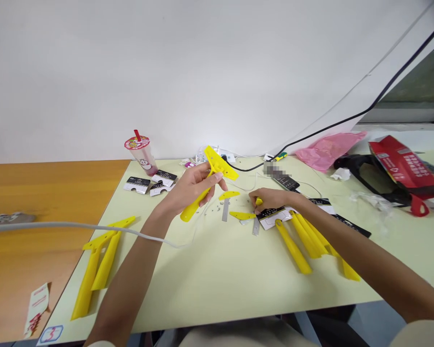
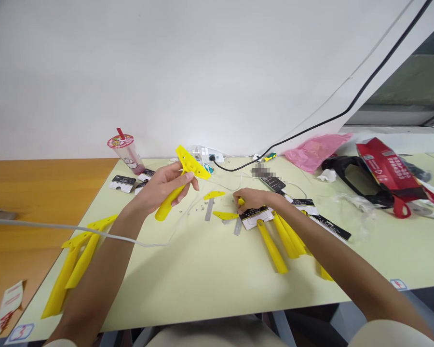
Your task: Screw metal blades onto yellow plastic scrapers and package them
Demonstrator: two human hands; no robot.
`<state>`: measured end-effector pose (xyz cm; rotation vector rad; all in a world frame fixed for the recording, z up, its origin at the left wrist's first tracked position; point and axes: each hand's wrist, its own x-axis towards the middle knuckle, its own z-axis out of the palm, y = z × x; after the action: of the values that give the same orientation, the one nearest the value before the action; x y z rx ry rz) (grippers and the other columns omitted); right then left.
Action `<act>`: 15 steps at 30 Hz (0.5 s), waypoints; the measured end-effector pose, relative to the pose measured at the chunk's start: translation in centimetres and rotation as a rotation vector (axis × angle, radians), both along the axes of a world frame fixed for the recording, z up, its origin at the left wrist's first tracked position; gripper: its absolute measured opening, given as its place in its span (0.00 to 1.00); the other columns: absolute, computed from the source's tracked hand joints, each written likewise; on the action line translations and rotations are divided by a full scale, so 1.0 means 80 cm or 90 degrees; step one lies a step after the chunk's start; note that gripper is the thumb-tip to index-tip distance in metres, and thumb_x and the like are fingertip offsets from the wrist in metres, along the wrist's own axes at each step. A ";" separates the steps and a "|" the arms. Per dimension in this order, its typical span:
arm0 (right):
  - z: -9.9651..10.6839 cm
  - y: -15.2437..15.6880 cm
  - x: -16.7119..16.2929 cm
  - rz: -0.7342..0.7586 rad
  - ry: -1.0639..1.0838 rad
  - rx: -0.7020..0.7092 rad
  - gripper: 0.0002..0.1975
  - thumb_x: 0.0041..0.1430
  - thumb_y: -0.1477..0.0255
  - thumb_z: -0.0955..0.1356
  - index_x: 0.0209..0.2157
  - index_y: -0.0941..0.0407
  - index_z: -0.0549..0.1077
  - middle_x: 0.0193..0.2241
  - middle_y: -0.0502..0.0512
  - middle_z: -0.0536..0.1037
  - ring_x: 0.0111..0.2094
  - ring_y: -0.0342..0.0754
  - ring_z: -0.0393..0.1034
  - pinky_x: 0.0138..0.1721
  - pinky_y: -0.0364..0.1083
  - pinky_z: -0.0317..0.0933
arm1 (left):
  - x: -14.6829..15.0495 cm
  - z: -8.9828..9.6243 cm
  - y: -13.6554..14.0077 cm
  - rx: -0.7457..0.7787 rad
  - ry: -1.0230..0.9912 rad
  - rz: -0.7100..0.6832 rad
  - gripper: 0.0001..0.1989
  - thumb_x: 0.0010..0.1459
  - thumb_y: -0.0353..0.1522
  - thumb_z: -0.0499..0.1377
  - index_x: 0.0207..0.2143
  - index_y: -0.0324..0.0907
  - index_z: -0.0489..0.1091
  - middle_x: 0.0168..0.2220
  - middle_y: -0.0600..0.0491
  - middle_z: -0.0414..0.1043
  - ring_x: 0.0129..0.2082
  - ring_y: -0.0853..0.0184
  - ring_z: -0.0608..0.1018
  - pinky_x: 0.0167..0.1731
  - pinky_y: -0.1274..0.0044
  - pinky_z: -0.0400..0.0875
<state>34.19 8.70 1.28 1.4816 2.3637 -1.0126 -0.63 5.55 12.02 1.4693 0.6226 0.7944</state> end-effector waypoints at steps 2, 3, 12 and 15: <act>0.001 0.006 -0.001 -0.018 0.010 0.025 0.15 0.53 0.59 0.76 0.36 0.53 0.74 0.40 0.54 0.83 0.42 0.54 0.77 0.40 0.47 0.62 | 0.000 -0.001 0.000 -0.004 0.007 -0.001 0.21 0.67 0.47 0.67 0.54 0.42 0.74 0.41 0.47 0.82 0.19 0.76 0.70 0.17 0.80 0.64; 0.002 0.007 -0.002 -0.030 0.012 0.041 0.15 0.55 0.58 0.75 0.36 0.53 0.73 0.40 0.55 0.83 0.43 0.55 0.77 0.41 0.47 0.63 | 0.000 -0.001 0.000 -0.004 0.009 -0.002 0.22 0.67 0.47 0.67 0.54 0.42 0.74 0.42 0.46 0.82 0.19 0.76 0.70 0.17 0.80 0.64; 0.013 -0.074 -0.020 -0.061 0.011 0.161 0.11 0.65 0.60 0.70 0.36 0.51 0.68 0.47 0.58 0.81 0.46 0.56 0.75 0.46 0.51 0.62 | -0.005 0.003 -0.001 0.001 0.015 -0.011 0.21 0.68 0.47 0.66 0.53 0.41 0.74 0.45 0.45 0.83 0.18 0.77 0.69 0.18 0.80 0.65; 0.014 -0.108 -0.017 -0.065 -0.028 0.124 0.10 0.66 0.62 0.69 0.34 0.51 0.66 0.43 0.56 0.81 0.44 0.56 0.75 0.42 0.50 0.61 | -0.004 0.001 0.000 0.003 0.014 -0.006 0.20 0.69 0.46 0.65 0.54 0.41 0.74 0.45 0.45 0.83 0.19 0.77 0.69 0.18 0.80 0.64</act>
<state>32.83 0.03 2.42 1.6879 2.4372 -0.7808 -0.97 5.56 12.14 1.4866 0.6297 0.7734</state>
